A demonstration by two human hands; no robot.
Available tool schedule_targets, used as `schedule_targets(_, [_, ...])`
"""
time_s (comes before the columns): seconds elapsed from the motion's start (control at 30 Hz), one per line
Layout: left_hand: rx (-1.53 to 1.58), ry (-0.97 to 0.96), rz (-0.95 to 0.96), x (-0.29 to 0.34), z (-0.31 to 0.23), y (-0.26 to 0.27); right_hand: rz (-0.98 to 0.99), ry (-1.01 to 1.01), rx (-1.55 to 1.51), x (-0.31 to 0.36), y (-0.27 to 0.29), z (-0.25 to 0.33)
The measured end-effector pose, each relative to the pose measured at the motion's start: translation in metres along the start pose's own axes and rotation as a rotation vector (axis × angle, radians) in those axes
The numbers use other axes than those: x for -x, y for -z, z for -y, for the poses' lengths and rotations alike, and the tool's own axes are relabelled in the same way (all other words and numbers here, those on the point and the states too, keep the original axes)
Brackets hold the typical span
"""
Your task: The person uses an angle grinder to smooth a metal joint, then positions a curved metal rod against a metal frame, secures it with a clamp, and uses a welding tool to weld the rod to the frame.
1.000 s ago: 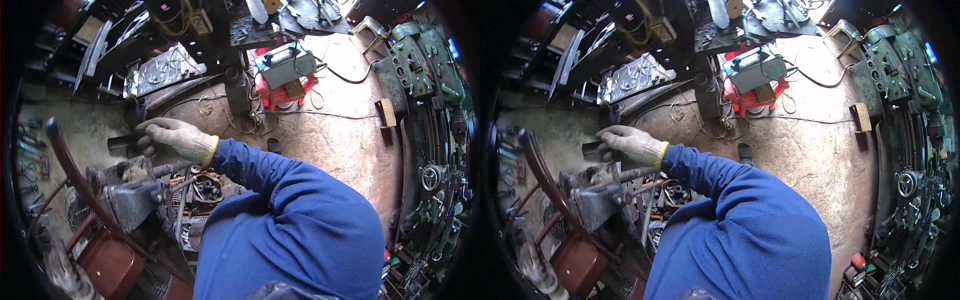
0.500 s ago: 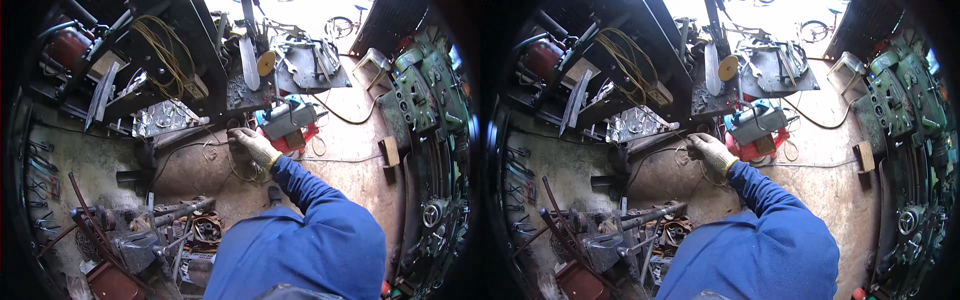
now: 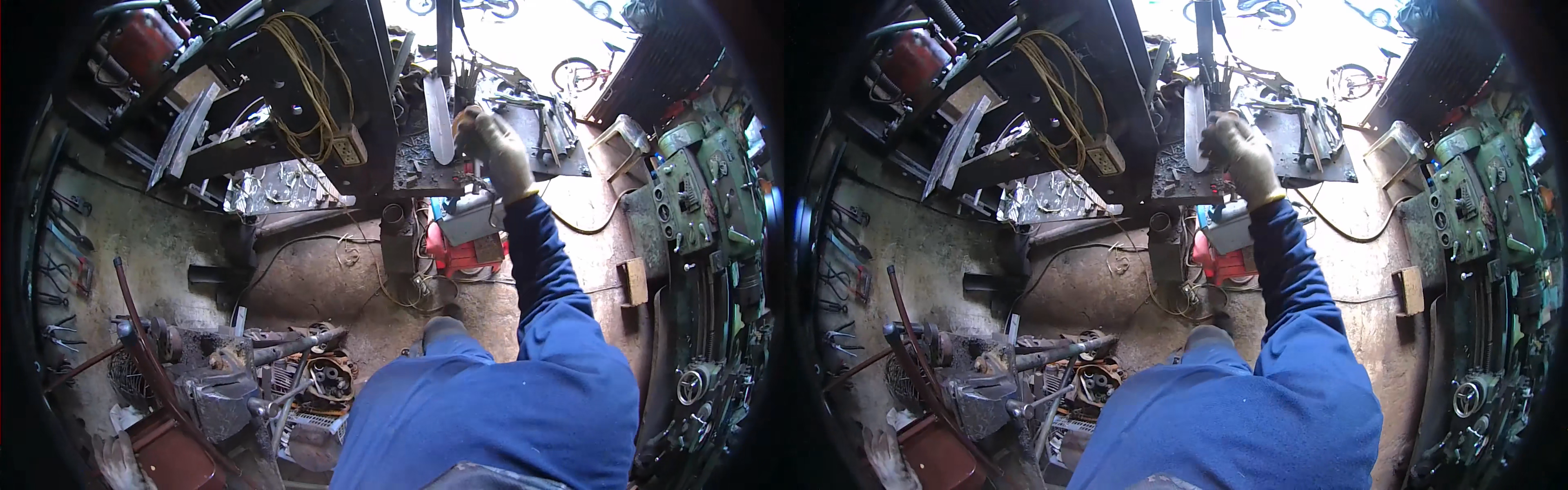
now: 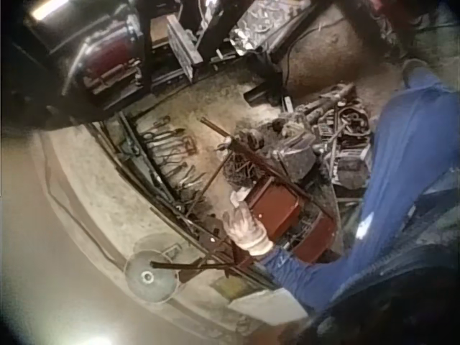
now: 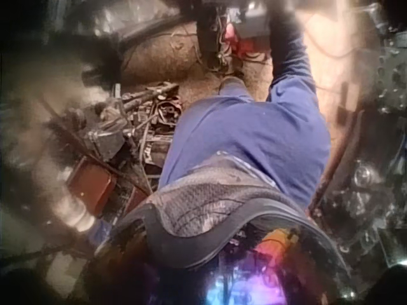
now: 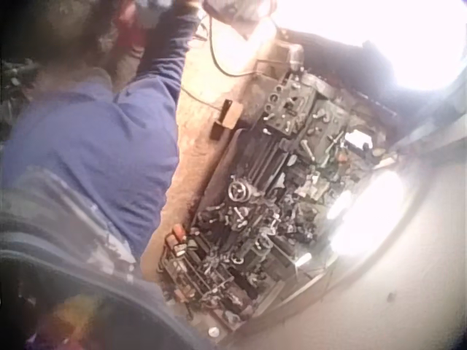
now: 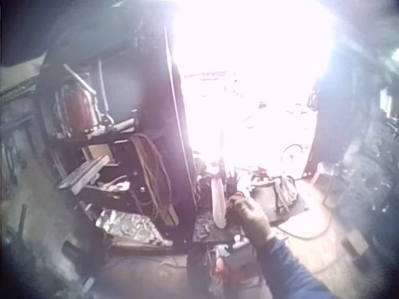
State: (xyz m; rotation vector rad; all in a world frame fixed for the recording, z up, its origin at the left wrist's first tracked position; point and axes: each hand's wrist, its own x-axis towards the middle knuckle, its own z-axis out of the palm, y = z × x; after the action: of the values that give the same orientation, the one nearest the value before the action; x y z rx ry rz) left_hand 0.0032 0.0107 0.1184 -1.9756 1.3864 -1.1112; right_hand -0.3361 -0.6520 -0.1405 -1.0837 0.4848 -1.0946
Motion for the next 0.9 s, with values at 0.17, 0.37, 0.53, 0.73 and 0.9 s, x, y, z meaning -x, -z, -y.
schedule_targets(0.17, [-0.003,-0.011,0.024,-0.017,-0.009,0.006,-0.018,0.202,0.248,-0.078,0.018,0.042])
schedule_targets(0.37, [-0.009,0.006,0.048,-0.059,-0.038,0.012,-0.121,0.227,0.540,-0.270,0.091,0.067])
schedule_targets(0.53, [-0.090,0.118,0.107,-0.085,-0.091,0.045,0.020,-0.024,0.853,-0.448,0.151,0.021])
schedule_targets(0.73, [-0.611,0.540,0.416,-0.110,-0.181,0.111,0.171,-0.093,0.945,-0.527,0.165,-0.002])
schedule_targets(0.9, [-0.368,1.034,0.594,-0.070,-0.255,0.131,0.272,-0.160,0.953,-0.549,0.168,-0.017])
